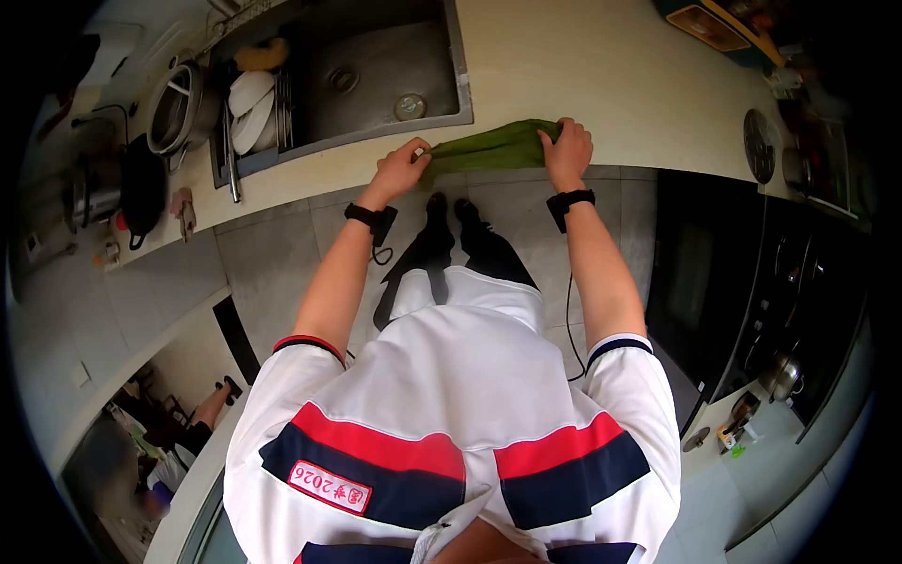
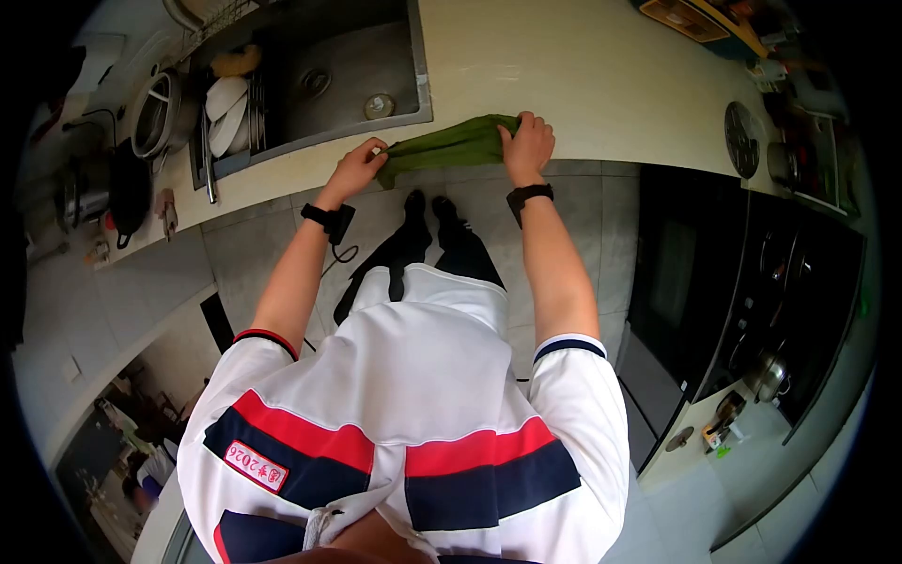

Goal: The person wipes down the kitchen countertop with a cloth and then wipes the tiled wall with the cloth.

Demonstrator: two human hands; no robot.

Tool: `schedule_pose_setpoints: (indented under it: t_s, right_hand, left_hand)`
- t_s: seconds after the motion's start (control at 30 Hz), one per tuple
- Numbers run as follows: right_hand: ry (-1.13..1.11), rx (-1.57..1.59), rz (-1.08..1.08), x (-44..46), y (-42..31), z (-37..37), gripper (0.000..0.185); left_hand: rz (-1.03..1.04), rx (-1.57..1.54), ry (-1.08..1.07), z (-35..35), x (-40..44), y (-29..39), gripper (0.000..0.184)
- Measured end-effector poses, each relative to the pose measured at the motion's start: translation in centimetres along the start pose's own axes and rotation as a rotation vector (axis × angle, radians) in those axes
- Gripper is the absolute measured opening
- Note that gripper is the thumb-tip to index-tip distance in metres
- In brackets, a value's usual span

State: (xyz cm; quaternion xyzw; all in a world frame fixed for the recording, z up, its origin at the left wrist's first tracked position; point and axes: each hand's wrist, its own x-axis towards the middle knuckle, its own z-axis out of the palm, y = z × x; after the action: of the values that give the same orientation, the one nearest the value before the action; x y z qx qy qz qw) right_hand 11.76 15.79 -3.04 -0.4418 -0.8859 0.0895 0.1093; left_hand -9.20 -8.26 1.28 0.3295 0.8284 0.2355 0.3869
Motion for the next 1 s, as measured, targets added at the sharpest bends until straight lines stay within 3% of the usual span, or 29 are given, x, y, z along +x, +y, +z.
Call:
schedule_pose_setpoints:
  t_s: [0.2, 0.3, 0.4, 0.5, 0.6, 0.7, 0.8, 1.0]
  right_hand:
    - [0.381, -0.086, -0.108, 0.4, -4.9, -0.1, 0.039]
    - [0.259, 0.121, -0.121, 0.0, -7.0, 1.2, 0.038]
    - [-0.146, 0.227, -0.094, -2.3, -8.2, 3.7, 0.038]
    - [0.067, 0.140, -0.136, -4.8, -9.0, 5.3, 0.042]
    - [-0.018, -0.006, -0.040, -5.0, -9.4, 5.2, 0.053]
    - [-0.102, -0.025, 0.004, -4.6, -8.7, 5.8, 0.063]
    - [-0.108, -0.055, -0.031, -3.9, -7.2, 6.0, 0.067]
    - [-0.101, -0.046, -0.105, -0.3, -1.2, 5.0, 0.063]
  left_hand:
    - [0.118, 0.034, 0.307, -0.9, -0.4, -4.3, 0.019]
    - [0.339, 0.212, 0.668, -1.1, -0.1, -6.9, 0.016]
    - [0.260, 0.241, 0.680, -1.7, 0.0, -7.9, 0.016]
    - [0.067, 0.038, 0.526, -2.1, 0.1, -7.4, 0.019]
    - [0.084, -0.135, 0.501, -1.8, 0.4, -6.0, 0.022]
    - [0.339, 0.052, 0.436, 0.0, 1.1, -6.0, 0.028]
    - [0.441, 0.244, 0.374, 2.0, 0.7, -4.5, 0.035]
    - [0.507, 0.340, 0.266, 5.9, 2.7, -0.1, 0.054]
